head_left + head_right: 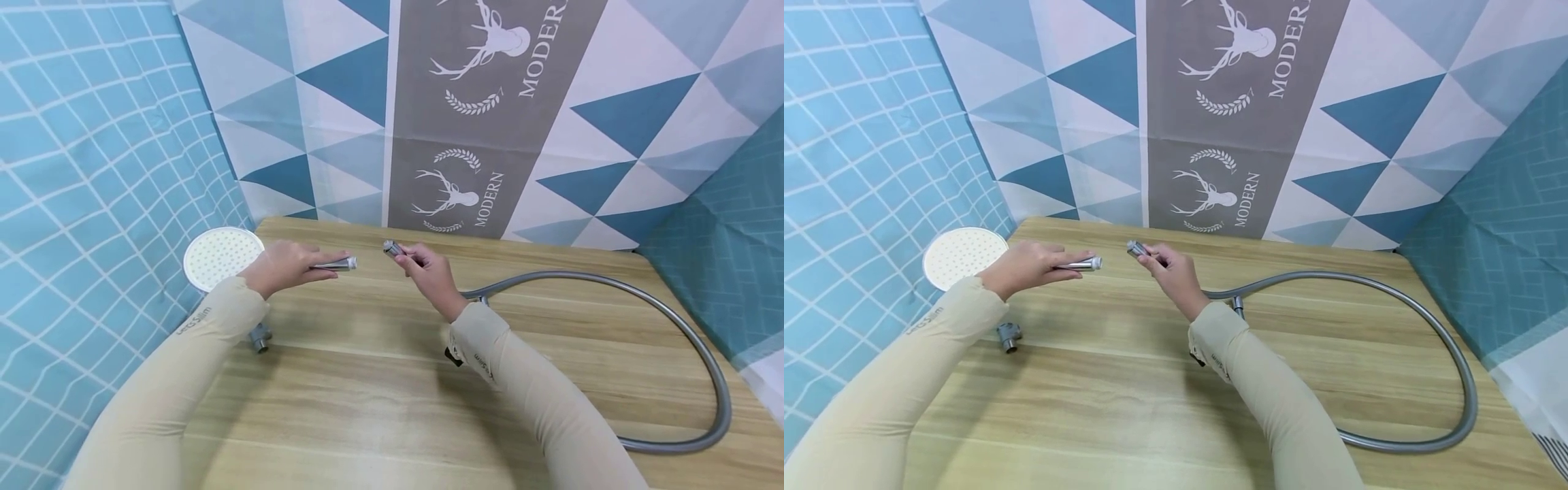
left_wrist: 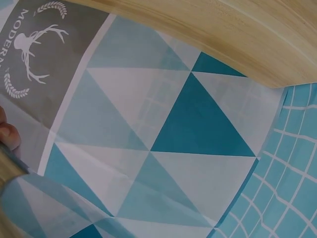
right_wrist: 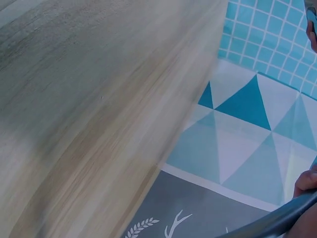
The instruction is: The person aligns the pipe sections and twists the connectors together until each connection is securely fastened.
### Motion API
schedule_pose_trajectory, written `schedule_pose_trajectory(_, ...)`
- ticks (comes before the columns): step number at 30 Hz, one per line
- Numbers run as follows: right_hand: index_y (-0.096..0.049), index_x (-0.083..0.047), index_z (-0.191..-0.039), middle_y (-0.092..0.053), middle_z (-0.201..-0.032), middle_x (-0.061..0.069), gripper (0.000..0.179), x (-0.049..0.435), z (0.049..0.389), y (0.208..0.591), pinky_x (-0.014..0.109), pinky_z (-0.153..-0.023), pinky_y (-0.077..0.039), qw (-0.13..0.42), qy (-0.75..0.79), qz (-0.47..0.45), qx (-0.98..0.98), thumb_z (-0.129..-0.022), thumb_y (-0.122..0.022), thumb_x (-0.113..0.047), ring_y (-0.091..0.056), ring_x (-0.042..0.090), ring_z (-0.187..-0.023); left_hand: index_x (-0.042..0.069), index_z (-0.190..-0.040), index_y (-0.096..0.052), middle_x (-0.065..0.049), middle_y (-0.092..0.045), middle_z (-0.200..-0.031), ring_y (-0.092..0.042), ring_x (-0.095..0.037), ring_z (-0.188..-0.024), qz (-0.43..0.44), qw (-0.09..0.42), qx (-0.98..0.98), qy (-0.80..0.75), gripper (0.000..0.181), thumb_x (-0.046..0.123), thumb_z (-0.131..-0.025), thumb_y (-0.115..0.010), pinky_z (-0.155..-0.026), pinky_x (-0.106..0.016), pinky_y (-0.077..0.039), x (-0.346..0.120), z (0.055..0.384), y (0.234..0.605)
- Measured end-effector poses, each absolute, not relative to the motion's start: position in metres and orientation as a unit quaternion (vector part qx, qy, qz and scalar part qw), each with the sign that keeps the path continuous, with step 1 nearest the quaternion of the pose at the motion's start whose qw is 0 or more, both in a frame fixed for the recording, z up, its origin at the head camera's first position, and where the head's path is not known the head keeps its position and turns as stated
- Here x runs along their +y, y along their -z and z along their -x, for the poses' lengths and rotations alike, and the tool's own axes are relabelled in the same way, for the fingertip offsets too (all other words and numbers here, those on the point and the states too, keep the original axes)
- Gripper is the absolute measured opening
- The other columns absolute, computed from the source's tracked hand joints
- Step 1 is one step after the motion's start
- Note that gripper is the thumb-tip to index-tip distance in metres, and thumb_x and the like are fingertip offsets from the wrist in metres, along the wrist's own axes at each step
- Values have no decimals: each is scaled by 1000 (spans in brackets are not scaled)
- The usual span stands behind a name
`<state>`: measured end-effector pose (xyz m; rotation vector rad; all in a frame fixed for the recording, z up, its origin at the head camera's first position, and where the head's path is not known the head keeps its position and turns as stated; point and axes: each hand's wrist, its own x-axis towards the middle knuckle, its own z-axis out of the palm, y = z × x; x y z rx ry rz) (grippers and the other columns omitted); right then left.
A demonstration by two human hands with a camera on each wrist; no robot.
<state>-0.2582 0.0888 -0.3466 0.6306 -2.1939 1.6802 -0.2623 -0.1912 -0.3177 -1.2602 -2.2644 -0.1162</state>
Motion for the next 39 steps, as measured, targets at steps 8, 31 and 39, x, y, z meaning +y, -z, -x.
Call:
schedule_pose_trajectory(8,-62,13,-90,-67,-85,26,14,89,258,346,15,-63,-46,176,-621,-223,-730,-81,-72,8,-57,-3,-69,17,-124,-65,-10,-65,-71,-50,-21,-46,461,239,-855,-3,54,8,-74,-83,-45,-35,-46,-192,256,311)
schedule_pose_trajectory(31,-70,5,-96,-53,-61,6,18,96,253,343,22,-54,-36,147,-515,-260,-804,-95,-62,-11,-44,12,-56,17,-129,-61,-11,-73,-96,-60,-24,-54,444,222,-867,-26,52,27,-82,-79,-46,-39,-46,-197,247,289)
schedule_pose_trajectory(39,-70,6,-109,-72,-96,21,24,91,246,342,19,-56,-45,172,-521,-304,-779,-86,-71,-2,-58,10,-64,15,-130,-60,-11,-72,-91,-59,-21,-54,469,233,-852,-6,54,25,-80,-80,-46,-35,-45,-194,247,288)
